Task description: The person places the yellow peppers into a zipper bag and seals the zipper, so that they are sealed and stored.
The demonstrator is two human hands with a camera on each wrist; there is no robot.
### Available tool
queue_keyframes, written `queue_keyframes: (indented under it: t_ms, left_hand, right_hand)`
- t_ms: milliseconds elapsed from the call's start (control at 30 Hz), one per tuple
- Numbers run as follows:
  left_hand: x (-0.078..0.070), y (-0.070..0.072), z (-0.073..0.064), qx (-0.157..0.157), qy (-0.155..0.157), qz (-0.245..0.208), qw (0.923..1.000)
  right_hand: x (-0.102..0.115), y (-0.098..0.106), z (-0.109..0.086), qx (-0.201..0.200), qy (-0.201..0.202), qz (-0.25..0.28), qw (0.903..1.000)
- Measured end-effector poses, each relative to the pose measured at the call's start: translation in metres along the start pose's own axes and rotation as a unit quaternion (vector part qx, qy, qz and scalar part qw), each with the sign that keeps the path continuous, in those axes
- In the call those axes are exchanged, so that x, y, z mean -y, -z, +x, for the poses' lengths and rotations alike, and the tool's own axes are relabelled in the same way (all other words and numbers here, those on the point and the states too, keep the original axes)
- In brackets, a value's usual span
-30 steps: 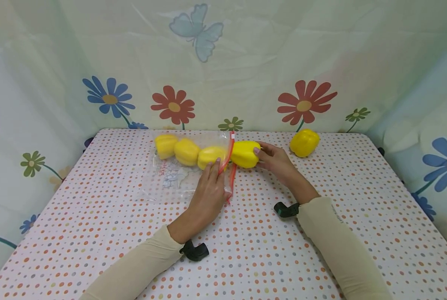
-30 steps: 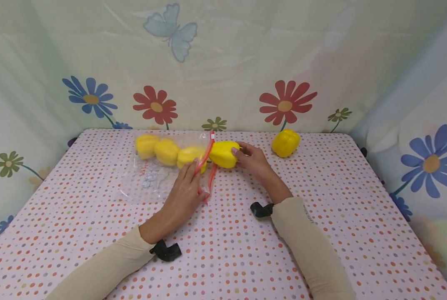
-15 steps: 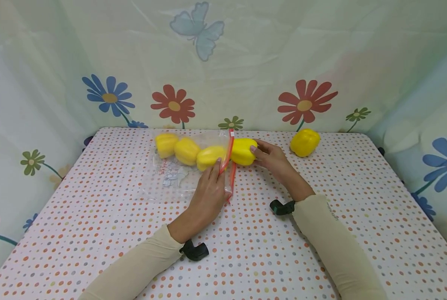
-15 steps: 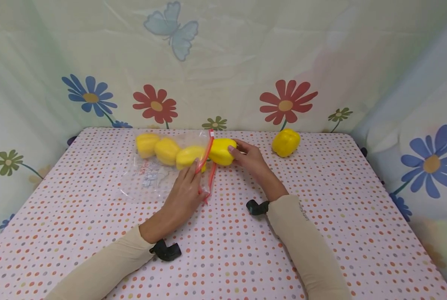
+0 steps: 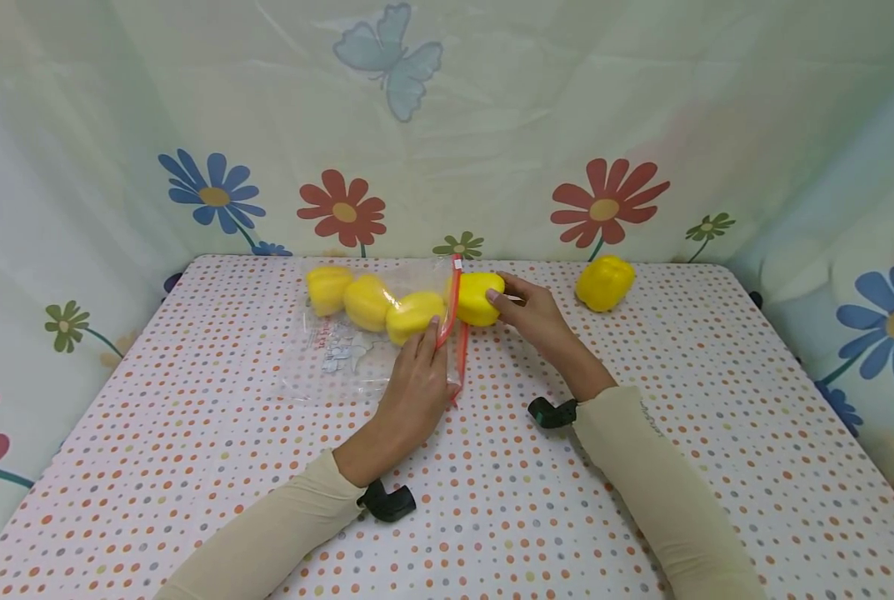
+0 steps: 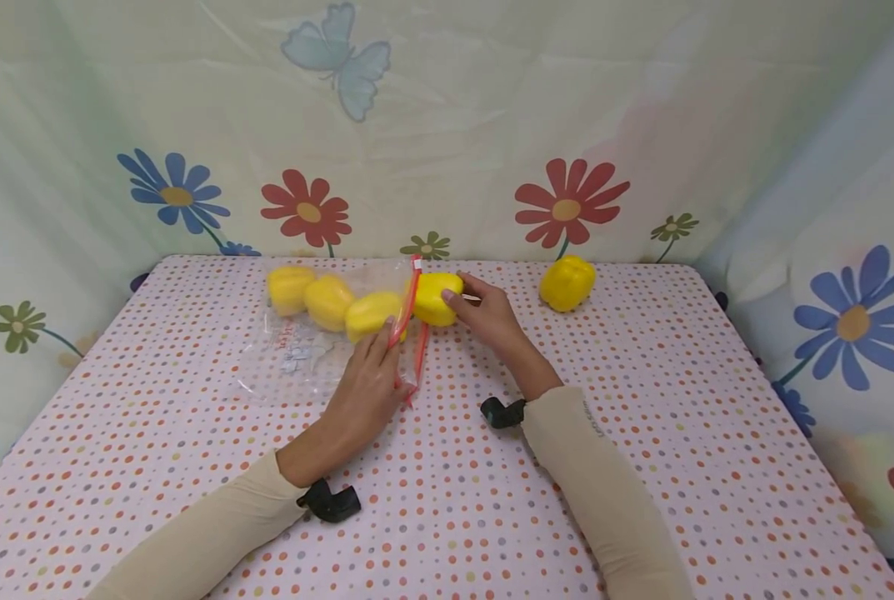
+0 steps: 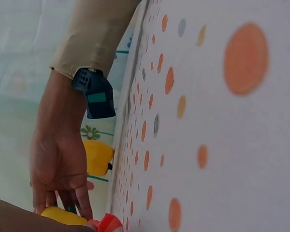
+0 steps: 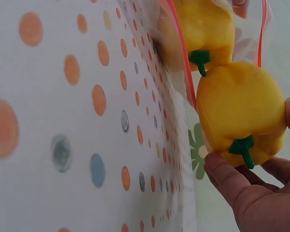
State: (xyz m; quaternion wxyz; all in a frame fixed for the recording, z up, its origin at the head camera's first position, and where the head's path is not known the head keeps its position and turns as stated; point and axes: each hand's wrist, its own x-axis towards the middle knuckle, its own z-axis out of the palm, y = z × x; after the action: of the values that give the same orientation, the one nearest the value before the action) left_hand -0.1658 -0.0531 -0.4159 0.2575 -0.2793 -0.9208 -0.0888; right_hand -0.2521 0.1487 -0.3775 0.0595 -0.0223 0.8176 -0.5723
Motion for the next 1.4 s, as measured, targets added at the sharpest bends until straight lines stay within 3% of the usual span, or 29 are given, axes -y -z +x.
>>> queue_keyframes:
  t_ms: [367, 567, 1000, 1233, 1400]
  left_hand:
    - [0.0, 0.0, 0.001, 0.001, 0.002, 0.01, 0.9999]
    - [-0.001, 0.002, 0.002, 0.015, 0.008, 0.005, 0.9998]
    - [-0.001, 0.005, 0.001, 0.003, 0.004, 0.012, 0.9999]
    - [-0.004, 0.005, 0.001, 0.004, 0.008, 0.004, 1.0]
    - [-0.005, 0.005, 0.001, 0.0, 0.004, 0.011, 0.9999]
  right_hand:
    - [0.001, -0.007, 0.006, -0.001, 0.004, 0.01, 0.9999]
    - [0.003, -0.006, 0.005, 0.026, 0.009, -0.008, 0.9996]
    - [0.006, -0.008, 0.007, 0.056, 0.002, -0.024, 0.9981]
    - [0.006, -0.008, 0.004, 0.076, 0.003, -0.013, 0.997]
    - [0.003, -0.011, 0.005, 0.062, 0.01, 0.012, 0.998]
